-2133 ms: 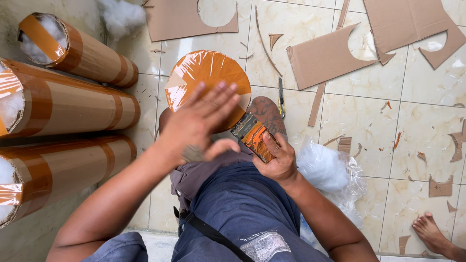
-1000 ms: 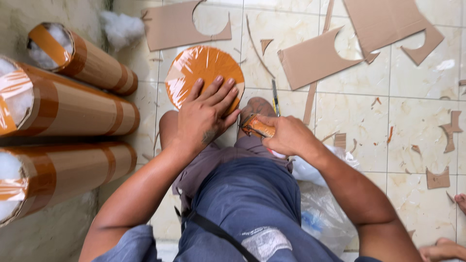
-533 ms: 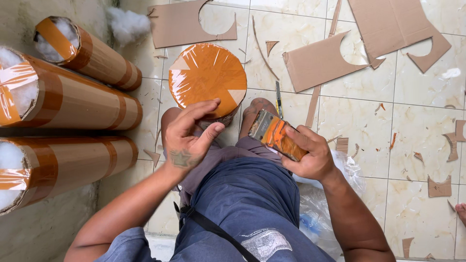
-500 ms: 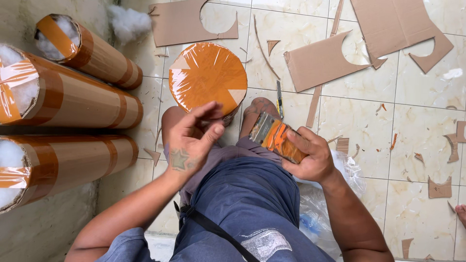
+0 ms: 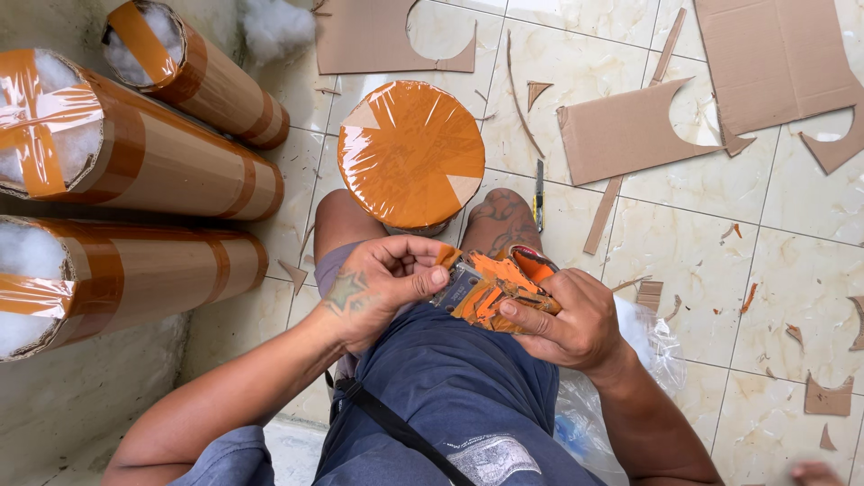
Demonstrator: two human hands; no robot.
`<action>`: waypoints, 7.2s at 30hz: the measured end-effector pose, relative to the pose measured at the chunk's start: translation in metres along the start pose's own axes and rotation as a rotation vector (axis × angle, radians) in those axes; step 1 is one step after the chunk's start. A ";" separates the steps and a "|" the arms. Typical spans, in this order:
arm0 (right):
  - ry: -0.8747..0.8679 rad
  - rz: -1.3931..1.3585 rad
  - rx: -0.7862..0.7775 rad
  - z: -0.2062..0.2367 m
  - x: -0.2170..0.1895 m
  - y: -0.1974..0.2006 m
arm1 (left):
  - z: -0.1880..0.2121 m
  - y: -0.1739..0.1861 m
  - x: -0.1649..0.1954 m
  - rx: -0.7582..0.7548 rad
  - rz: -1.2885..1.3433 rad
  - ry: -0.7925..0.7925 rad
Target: The person cuts a circular piece from a cardboard sheet using a utility knife, then places it on the end of a cylindrical cardboard tube. They secure the cap by applying multiple strips of orange packing tape over the circular piece and around the tube's edge.
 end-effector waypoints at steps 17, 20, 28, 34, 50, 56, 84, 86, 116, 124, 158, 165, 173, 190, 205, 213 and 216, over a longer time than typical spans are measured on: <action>-0.273 -0.164 -0.093 -0.009 0.037 -0.011 | -0.076 0.085 0.104 0.250 -0.441 -0.174; -0.319 -0.127 -0.120 -0.009 0.049 -0.008 | -0.096 0.103 0.127 0.296 -0.467 -0.209; -0.383 -0.099 -0.150 -0.023 0.059 -0.010 | -0.133 0.121 0.141 0.344 -0.440 -0.126; -0.407 -0.099 -0.135 -0.028 0.060 -0.015 | -0.145 0.128 0.138 0.367 -0.473 -0.080; -0.406 -0.100 -0.163 -0.033 0.065 -0.017 | -0.155 0.156 0.121 0.350 -0.426 -0.050; -0.405 -0.107 -0.164 -0.033 0.067 -0.019 | -0.157 0.157 0.119 0.353 -0.443 -0.037; -0.362 -0.118 -0.023 -0.002 0.083 -0.051 | -0.150 0.113 0.114 0.242 -0.615 -0.273; -0.373 -0.132 -0.018 0.002 0.086 -0.053 | -0.147 0.118 0.105 0.311 -0.547 -0.183; -0.249 -0.276 0.099 0.000 0.087 -0.063 | -0.056 -0.037 0.067 -0.395 -1.740 -0.867; -0.301 -0.209 0.071 0.019 0.093 -0.070 | -0.057 -0.041 0.069 -0.364 -1.816 -0.834; -0.274 -0.284 -0.079 0.025 0.084 0.007 | -0.007 -0.037 0.068 -0.176 -0.810 -0.869; 0.077 -0.284 0.032 0.015 0.034 0.019 | 0.001 -0.032 -0.022 -0.038 0.151 0.060; 0.081 -0.164 -0.001 0.001 0.014 0.011 | 0.000 -0.021 -0.001 0.031 -0.023 -0.018; -0.251 -0.114 -0.033 -0.009 0.048 -0.015 | -0.092 0.092 0.120 0.331 -0.362 -0.279; -0.365 -0.048 -0.045 -0.025 0.055 -0.025 | -0.149 0.121 0.130 0.414 -0.353 -0.202; -0.401 -0.085 -0.076 -0.023 0.061 -0.033 | -0.148 0.111 0.134 0.381 -0.444 -0.271; -0.407 -0.091 -0.073 -0.021 0.064 -0.037 | -0.143 0.101 0.147 0.290 -0.706 -0.448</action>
Point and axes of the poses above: each hand's wrist, its own z-axis away from the middle knuckle, its own y-axis out of the back of the hand, x = y × z, the point moved 8 cm from there along -z, towards the middle knuckle, and after that the axes turned 11 degrees about -y, right-handed, at the moved point
